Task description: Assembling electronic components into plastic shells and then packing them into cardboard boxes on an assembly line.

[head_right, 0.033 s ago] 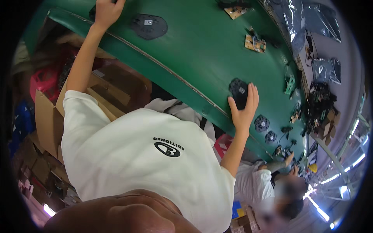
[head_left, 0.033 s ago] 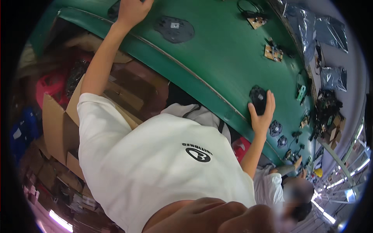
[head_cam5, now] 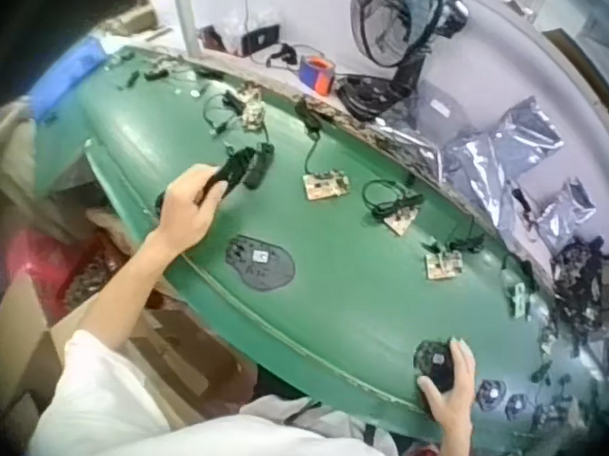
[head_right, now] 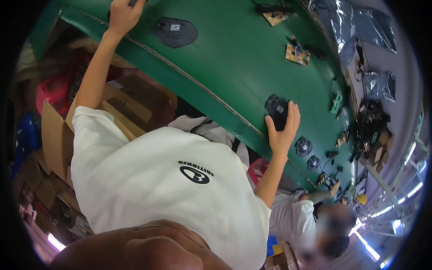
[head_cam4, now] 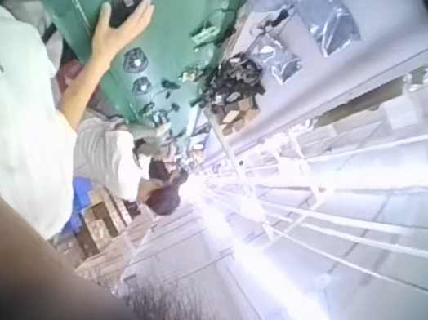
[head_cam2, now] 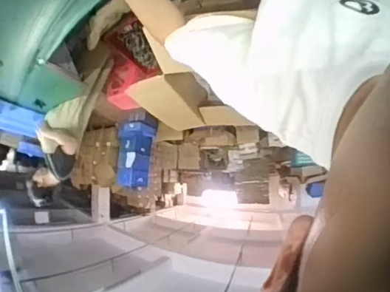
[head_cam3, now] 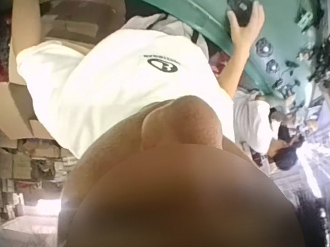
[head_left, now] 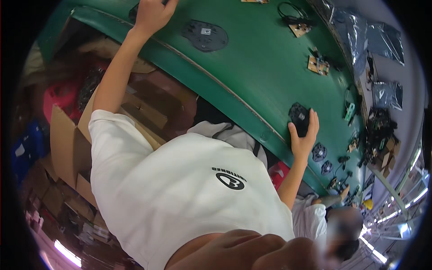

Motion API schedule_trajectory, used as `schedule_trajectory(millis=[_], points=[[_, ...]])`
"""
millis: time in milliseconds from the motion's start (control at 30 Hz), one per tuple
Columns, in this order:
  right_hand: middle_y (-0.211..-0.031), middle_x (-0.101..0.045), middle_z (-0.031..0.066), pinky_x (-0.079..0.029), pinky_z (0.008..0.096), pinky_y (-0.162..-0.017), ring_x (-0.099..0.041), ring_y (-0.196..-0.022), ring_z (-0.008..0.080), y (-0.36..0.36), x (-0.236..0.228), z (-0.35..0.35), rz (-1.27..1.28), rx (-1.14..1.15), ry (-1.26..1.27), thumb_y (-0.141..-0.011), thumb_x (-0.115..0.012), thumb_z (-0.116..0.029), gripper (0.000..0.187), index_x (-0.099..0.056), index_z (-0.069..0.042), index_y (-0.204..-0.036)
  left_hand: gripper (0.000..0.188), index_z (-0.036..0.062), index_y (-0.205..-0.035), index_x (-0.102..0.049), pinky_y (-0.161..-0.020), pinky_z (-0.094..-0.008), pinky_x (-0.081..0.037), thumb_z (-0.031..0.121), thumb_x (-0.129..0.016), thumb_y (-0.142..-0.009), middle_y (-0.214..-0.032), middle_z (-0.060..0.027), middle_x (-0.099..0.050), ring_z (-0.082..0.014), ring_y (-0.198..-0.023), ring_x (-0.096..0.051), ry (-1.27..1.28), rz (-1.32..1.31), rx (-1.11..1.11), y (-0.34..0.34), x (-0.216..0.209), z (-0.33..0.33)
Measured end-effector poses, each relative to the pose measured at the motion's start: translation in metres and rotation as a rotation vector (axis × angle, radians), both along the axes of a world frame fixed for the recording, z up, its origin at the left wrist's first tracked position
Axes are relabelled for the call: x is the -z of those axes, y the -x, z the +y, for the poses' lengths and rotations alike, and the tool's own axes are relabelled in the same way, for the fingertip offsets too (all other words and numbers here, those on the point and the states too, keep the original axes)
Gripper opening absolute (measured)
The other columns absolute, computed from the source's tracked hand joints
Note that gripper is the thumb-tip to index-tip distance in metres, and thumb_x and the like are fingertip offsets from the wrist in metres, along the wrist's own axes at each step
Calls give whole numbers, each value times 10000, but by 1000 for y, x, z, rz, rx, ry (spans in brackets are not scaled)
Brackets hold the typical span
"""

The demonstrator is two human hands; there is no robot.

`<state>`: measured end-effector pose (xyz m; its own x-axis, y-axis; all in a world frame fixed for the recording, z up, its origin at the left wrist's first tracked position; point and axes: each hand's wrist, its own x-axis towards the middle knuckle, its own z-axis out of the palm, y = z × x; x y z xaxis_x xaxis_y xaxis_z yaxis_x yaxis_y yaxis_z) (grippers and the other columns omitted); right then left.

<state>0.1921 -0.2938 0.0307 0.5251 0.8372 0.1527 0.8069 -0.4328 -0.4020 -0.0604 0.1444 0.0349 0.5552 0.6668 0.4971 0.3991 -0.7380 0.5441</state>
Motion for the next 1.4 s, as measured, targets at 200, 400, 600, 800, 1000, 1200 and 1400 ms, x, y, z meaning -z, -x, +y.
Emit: schedule_trajectory(millis=[200, 400, 600, 800, 1000, 1200, 1400], points=[[-1365, -539, 163, -349, 446, -1093, -465, -1290, 364, 7, 3, 12, 49, 6, -35, -765, -823, -243, 732, -499, -13, -1381, 279, -25, -1227, -546, -813, -294, -509, 96, -578, -978, -1070, -114, -667, -152, -956, -614, 521, -237, 29, 64, 8, 17], [-1214, -609, 130, -434, 425, -967, -552, -1160, 313, 56, -21, 128, 114, -309, -314, -779, -789, -185, 466, -651, -66, -1208, 279, -38, -1210, -572, -873, -328, -501, 113, -569, -975, -1093, -128, -675, -192, -989, -633, 517, -153, -85, 92, 24, 57], [-1000, -637, 83, -457, 384, -801, -599, -941, 278, 90, 21, 277, -43, -560, -442, -796, -753, -163, 195, -728, -62, -961, 292, -37, -1231, -575, -928, -338, -486, 106, -565, -975, -1158, -141, -659, -210, -1071, -617, 369, -126, -209, 89, 28, 118], [-938, -621, 23, -405, 390, -859, -575, -924, 234, 92, 36, 274, 13, -570, -430, -788, -745, -151, 109, -713, -78, -862, 277, -30, -1208, -603, -913, -325, -487, 104, -594, -966, -1145, -107, -665, -185, -1048, -615, 672, -457, -138, 67, 29, 50], [-924, -628, 28, -412, 380, -859, -583, -916, 239, 84, 29, 264, 54, -515, -474, -793, -758, -166, 109, -703, -88, -846, 255, -48, -1172, -608, -877, -305, -498, 71, -601, -947, -1062, -98, -692, -167, -968, -638, 533, -257, -135, 53, 38, 55], [-901, -673, 88, -496, 340, -761, -631, -838, 239, 10, -32, 160, -20, -130, -678, -844, -732, -77, 68, -695, -21, -837, 256, 15, -1142, -667, -820, -350, -523, 141, -612, -926, -1001, -107, -705, -252, -895, -659, 473, -463, -426, 103, 78, 134], [-972, -661, 107, -501, 356, -805, -644, -868, 238, -200, -8, 26, -261, 466, -371, -863, -695, -165, 214, -697, -28, -1028, 316, 32, -1210, -622, -764, -217, -463, 187, -670, -938, -1008, 3, -674, -96, -892, -629, 742, -330, -211, 76, 61, 67]])
